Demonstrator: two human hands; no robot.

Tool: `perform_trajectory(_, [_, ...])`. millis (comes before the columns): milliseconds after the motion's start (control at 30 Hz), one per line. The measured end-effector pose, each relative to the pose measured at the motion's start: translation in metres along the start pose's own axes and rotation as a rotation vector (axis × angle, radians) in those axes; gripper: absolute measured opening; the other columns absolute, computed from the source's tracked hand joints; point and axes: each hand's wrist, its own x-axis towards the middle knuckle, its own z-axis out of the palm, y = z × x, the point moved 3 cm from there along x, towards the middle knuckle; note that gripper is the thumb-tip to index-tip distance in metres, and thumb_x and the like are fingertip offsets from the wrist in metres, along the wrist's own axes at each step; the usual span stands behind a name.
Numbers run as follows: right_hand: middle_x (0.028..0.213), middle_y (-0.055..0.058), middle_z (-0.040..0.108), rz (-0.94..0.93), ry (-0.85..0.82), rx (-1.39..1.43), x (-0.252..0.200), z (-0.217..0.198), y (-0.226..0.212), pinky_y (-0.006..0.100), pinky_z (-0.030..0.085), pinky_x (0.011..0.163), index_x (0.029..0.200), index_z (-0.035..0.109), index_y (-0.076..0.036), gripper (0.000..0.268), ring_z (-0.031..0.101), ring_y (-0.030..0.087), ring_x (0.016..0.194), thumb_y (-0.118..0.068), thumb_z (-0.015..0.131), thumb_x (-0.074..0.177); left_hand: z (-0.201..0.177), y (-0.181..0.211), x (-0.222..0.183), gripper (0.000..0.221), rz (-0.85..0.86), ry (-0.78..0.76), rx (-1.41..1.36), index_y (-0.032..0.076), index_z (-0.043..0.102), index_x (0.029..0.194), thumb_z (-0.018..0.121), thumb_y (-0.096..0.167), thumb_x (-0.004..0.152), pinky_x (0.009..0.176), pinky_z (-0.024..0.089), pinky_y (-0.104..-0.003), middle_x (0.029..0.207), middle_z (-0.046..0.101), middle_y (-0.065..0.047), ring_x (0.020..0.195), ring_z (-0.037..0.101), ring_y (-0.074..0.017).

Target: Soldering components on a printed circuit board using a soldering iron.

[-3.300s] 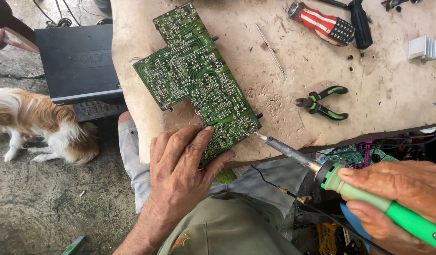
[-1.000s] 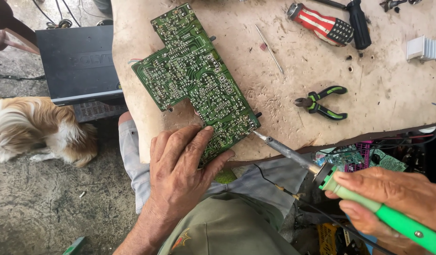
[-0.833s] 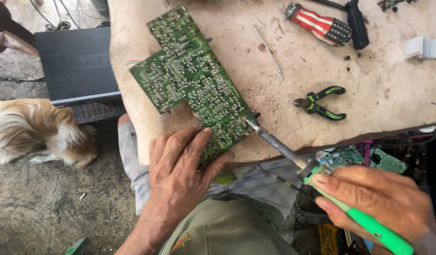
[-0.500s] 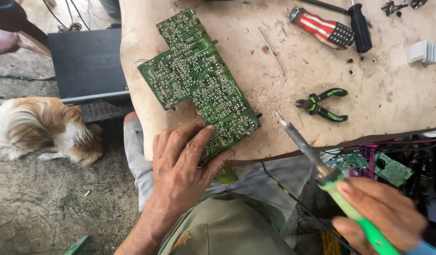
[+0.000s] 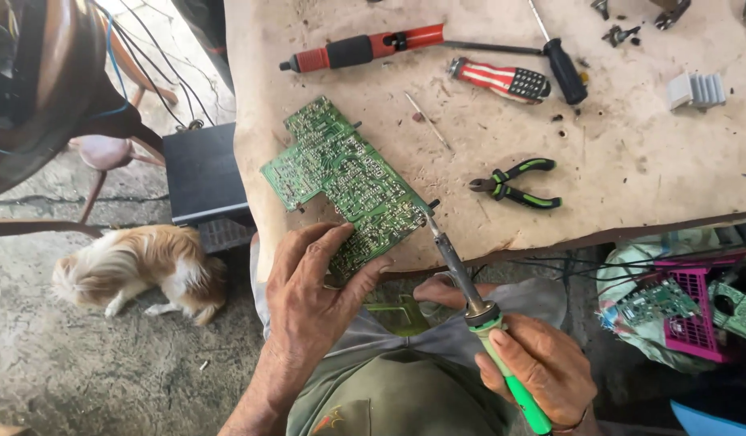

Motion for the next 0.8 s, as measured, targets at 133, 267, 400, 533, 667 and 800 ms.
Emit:
perform_trajectory(133, [0.138, 0.015, 0.068, -0.035, 0.022, -0.061, 0.020, -0.008, -0.011, 0.050, 0.070, 0.111, 0.152, 0.054, -0.012, 0.063, 0.074, 0.032, 0.124, -0.022, 0.083, 0.097, -0.001, 0.004, -0.001, 0.047, -0.016, -0.021, 0.020, 0.005, 0.072, 0.117, 0.078, 0.043, 0.090, 0.075, 0.062, -0.034, 0.111, 0.070, -0.012, 0.100, 0.070, -0.0235])
perform_trajectory(267, [0.137, 0.016, 0.070, -0.051, 0.023, -0.094, 0.021, -0.004, -0.015, 0.047, 0.071, 0.106, 0.148, 0.059, -0.010, 0.055, 0.077, 0.031, 0.121, -0.021, 0.081, 0.099, 0.001, 0.005, -0.004, 0.046, -0.027, -0.015, 0.040, 0.006, 0.073, 0.116, 0.079, 0.043, 0.090, 0.077, 0.061, -0.036, 0.111, 0.070, -0.011, 0.099, 0.070, -0.0238])
perform_trajectory(400, [0.146, 0.013, 0.063, -0.056, -0.018, -0.052, 0.012, 0.001, -0.010, 0.055, 0.070, 0.120, 0.157, 0.049, -0.016, 0.073, 0.072, 0.034, 0.131, -0.024, 0.087, 0.096, -0.003, 0.006, -0.002, 0.047, -0.049, -0.061, 0.064, 0.007, 0.072, 0.118, 0.077, 0.045, 0.091, 0.074, 0.062, -0.035, 0.114, 0.069, -0.011, 0.101, 0.070, -0.0234])
perform_trajectory(533, [0.126, 0.016, 0.073, -0.082, 0.071, -0.083, 0.017, -0.009, -0.022, 0.043, 0.073, 0.095, 0.142, 0.062, -0.009, 0.048, 0.080, 0.029, 0.109, -0.021, 0.079, 0.099, -0.002, 0.005, -0.003, 0.046, -0.065, -0.054, 0.013, 0.004, 0.073, 0.118, 0.079, 0.040, 0.090, 0.077, 0.062, -0.036, 0.115, 0.069, -0.013, 0.105, 0.070, -0.0252])
perform_trajectory(667, [0.126, 0.016, 0.073, -0.036, 0.100, -0.038, 0.007, -0.005, -0.021, 0.044, 0.076, 0.090, 0.140, 0.064, -0.009, 0.049, 0.081, 0.032, 0.110, -0.022, 0.082, 0.097, -0.010, 0.007, 0.004, 0.042, -0.033, 0.036, -0.008, 0.003, 0.076, 0.111, 0.080, 0.039, 0.089, 0.079, 0.062, -0.033, 0.108, 0.072, -0.012, 0.096, 0.073, -0.0219])
perform_trajectory(800, [0.133, 0.016, 0.072, 0.076, 0.106, -0.003, -0.011, -0.007, -0.016, 0.047, 0.077, 0.108, 0.144, 0.061, -0.014, 0.059, 0.078, 0.036, 0.123, -0.020, 0.087, 0.091, 0.001, -0.001, -0.005, 0.044, -0.010, -0.001, -0.045, 0.003, 0.073, 0.115, 0.077, 0.040, 0.091, 0.059, 0.061, -0.028, 0.111, 0.069, -0.013, 0.089, 0.069, -0.0195])
